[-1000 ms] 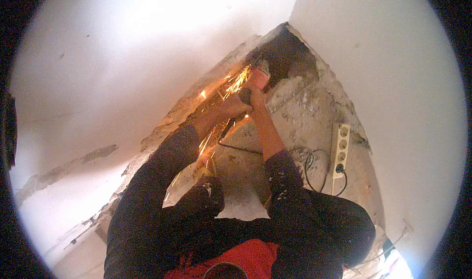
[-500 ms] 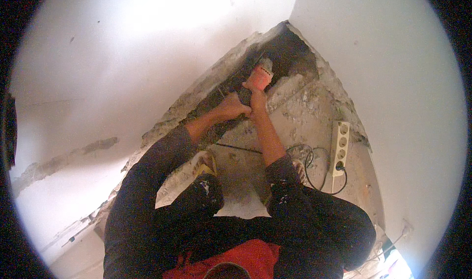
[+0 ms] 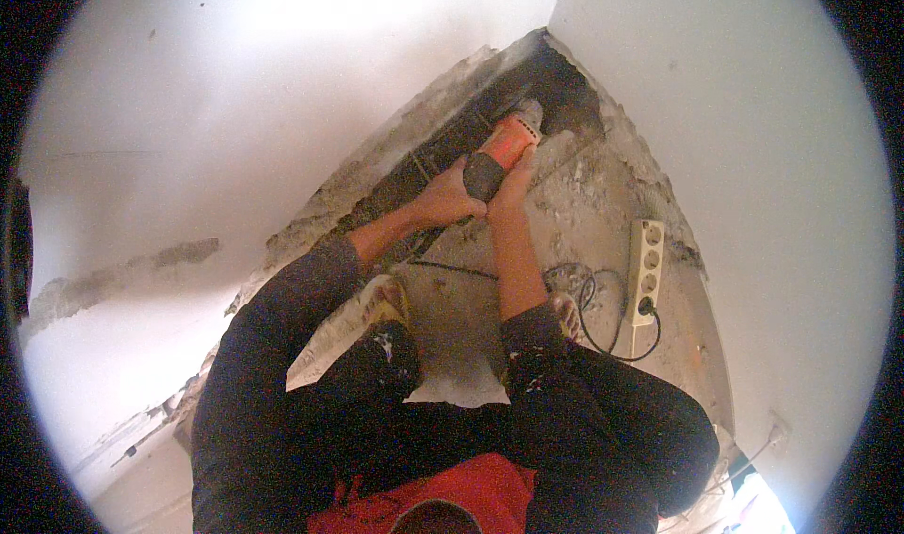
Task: The person plugs in an angle grinder and cuts a vertical groove into a concrete wall. They handle the power cord and extension strip, then operate the grinder against the wall surface, creating sparks and debris.
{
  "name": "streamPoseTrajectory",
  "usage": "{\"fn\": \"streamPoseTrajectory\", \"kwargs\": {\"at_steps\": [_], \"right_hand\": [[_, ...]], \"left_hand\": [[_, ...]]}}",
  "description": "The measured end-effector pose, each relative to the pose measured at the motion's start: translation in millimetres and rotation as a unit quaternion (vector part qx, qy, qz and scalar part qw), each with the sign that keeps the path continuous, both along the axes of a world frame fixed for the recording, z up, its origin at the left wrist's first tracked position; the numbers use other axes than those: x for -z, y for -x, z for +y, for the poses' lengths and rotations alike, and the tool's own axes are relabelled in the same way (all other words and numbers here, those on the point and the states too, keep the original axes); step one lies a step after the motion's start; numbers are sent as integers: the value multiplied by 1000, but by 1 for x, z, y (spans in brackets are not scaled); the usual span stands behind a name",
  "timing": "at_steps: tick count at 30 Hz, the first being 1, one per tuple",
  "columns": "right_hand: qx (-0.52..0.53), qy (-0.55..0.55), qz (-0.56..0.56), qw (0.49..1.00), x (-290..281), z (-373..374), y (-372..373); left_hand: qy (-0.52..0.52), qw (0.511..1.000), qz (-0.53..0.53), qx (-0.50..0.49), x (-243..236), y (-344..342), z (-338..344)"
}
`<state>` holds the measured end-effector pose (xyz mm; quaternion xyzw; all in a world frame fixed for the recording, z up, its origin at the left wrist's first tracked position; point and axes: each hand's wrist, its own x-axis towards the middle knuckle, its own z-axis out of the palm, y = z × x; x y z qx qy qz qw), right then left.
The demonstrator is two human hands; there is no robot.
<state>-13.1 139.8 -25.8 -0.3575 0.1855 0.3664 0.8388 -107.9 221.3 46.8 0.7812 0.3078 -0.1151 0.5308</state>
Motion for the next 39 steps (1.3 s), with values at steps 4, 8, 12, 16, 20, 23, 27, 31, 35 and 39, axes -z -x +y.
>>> {"fn": "streamPoseTrajectory", "kwargs": {"at_steps": [4,8,12,16,20,23,27,31,35,39], "right_hand": [[-11,-69,4,998,1,-9,-5],[-3,-73,11,997,3,-12,-8],[-11,-99,40,994,4,-16,-8],[-33,-145,37,988,-1,-19,-10],[-25,-194,91,976,-7,-21,-9],[10,-202,92,975,-4,-25,-6],[-6,-287,35,957,10,-36,1],[34,-189,-22,981,25,-50,10],[29,-270,-23,962,25,-69,21],[48,-274,13,960,15,-86,32]], "left_hand": [[-6,1000,-3,31,-5,2,-5],[-43,997,13,67,-3,2,-6],[-25,998,16,51,3,4,-8],[-33,999,-10,43,7,7,-10],[-42,997,-51,35,1,10,-10],[-19,998,-41,48,-8,12,-10],[-24,994,-69,84,-15,17,-16],[-40,984,-155,75,-12,25,-25],[-52,979,-181,71,-7,37,-39],[-52,984,-157,65,-3,42,-59]]}}
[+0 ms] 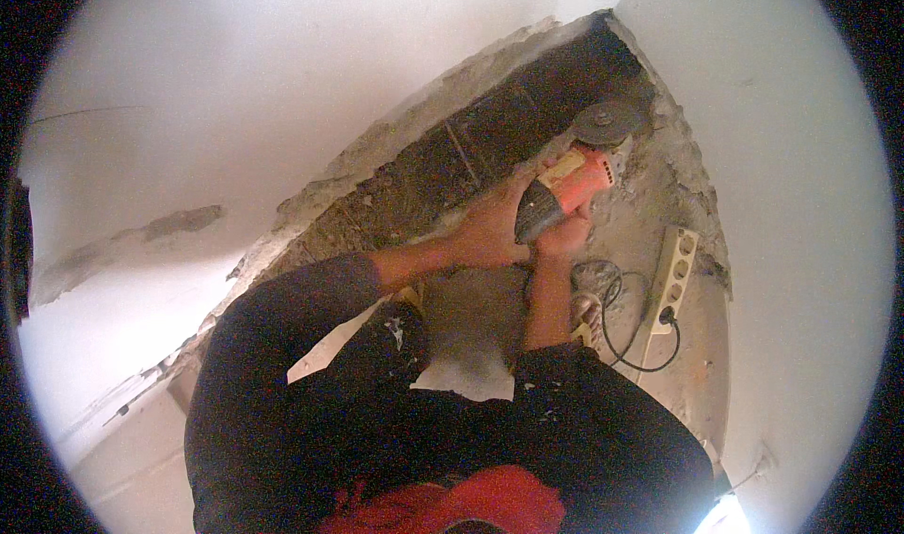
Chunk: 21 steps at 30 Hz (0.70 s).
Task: The person plugs in an angle grinder and cuts a vertical groove into a concrete wall. They handle the power cord and extension strip, then operate the grinder against the wall surface, creating sparks and debris.
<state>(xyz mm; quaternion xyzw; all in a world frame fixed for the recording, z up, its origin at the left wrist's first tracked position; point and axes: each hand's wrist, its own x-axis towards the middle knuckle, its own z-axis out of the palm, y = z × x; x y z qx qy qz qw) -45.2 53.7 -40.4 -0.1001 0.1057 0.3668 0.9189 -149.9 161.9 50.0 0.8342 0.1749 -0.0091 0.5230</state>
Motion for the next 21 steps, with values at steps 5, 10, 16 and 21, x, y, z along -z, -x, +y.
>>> {"fn": "streamPoseTrajectory", "kwargs": {"at_steps": [5,10,16,21], "right_hand": [[-26,-46,-18,998,-11,-14,5],[-34,34,-25,999,-11,-13,-1],[8,118,-43,992,-19,-6,-5],[1,136,-121,983,-41,3,-5]], "left_hand": [[6,1000,26,-11,3,2,-17],[20,998,52,-12,5,-2,-17],[4,999,41,-14,2,-4,-14],[7,999,49,-18,-6,-6,-13]]}}
